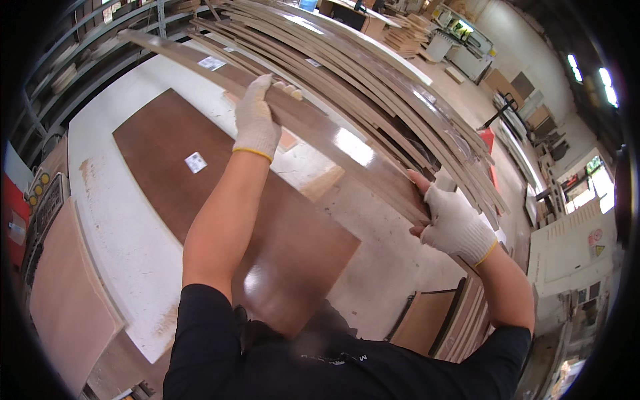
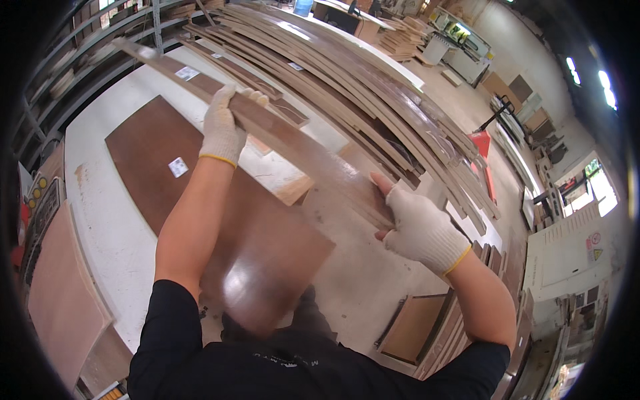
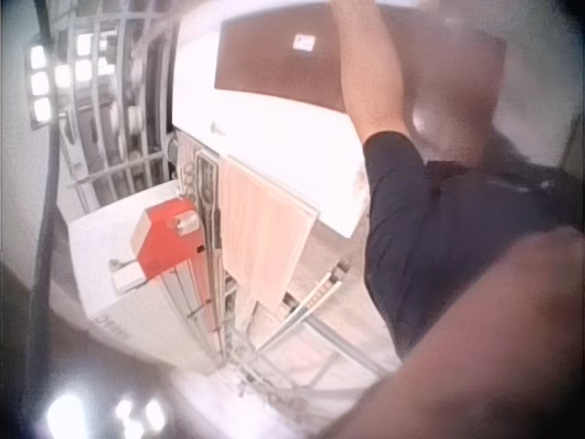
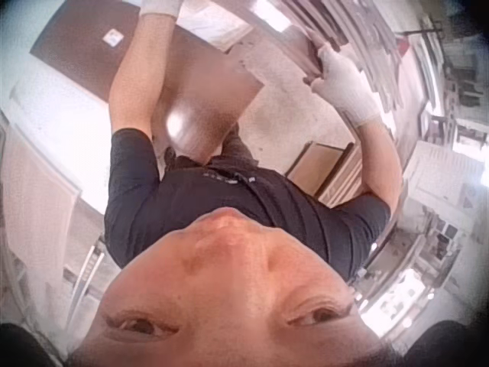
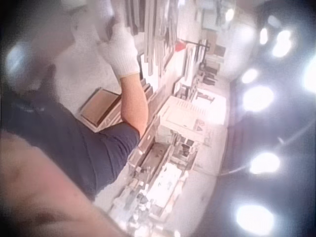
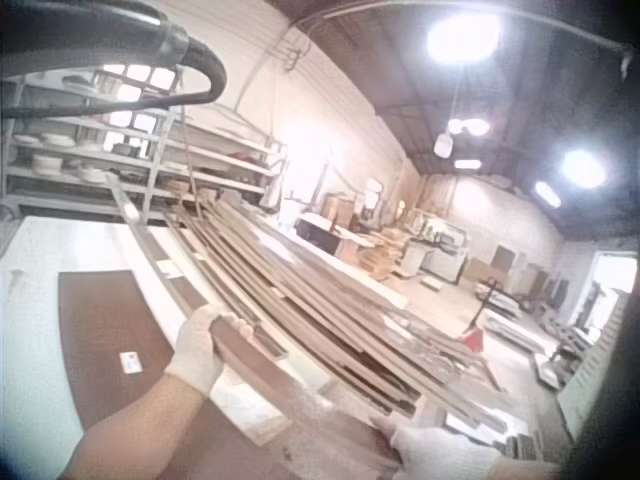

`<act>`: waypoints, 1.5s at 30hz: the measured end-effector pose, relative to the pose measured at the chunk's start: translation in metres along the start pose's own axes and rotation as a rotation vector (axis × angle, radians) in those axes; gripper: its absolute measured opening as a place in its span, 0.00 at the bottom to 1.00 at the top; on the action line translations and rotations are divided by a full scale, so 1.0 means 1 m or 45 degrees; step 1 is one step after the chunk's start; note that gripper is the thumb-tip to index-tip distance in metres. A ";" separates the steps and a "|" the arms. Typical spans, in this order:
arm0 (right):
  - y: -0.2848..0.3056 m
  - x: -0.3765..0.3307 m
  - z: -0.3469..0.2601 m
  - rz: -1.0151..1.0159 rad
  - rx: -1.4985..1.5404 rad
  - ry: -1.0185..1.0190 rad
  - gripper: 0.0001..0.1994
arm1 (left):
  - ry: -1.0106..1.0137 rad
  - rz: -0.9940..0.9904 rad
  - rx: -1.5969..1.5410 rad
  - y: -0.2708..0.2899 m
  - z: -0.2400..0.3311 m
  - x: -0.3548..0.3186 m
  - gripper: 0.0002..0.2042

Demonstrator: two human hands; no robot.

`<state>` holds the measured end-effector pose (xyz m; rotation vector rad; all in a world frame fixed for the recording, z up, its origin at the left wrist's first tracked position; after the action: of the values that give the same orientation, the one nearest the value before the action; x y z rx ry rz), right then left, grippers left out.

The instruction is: The person repeatedly picks up brown wood panels from a pile, carries them to a workbench, and stacks them. They also handle smaller offcut pieces, placing them on the bench or floor.

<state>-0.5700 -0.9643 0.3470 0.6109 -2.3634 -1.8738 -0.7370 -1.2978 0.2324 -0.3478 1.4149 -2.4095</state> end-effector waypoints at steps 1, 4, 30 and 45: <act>0.003 0.004 0.030 -0.031 0.052 -0.097 0.43 | 0.062 -0.009 0.029 -0.010 -0.027 0.009 0.16; 0.011 0.014 0.096 0.026 0.323 -0.034 0.44 | 0.243 -0.072 0.729 -0.010 -0.067 0.014 0.28; 0.136 0.401 0.271 0.176 0.112 0.446 0.23 | -0.470 0.588 2.893 0.120 0.029 -0.256 0.23; 0.128 0.457 0.303 -0.007 0.142 0.362 0.30 | 0.262 1.628 2.045 0.127 -0.013 -0.446 0.37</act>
<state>-1.1121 -0.8190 0.3024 0.8325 -2.2911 -1.5442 -0.3129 -1.1690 0.0950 0.8955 -0.5412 -1.6166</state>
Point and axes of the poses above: each hand's wrist, its own x-axis towards the middle knuckle, its own y-axis out of the back of the hand, z = x × y, the point moved 7 cm from there along x, towards the middle knuckle, and after that the axes turned 5 degrees about x, right-handed, at the moved point
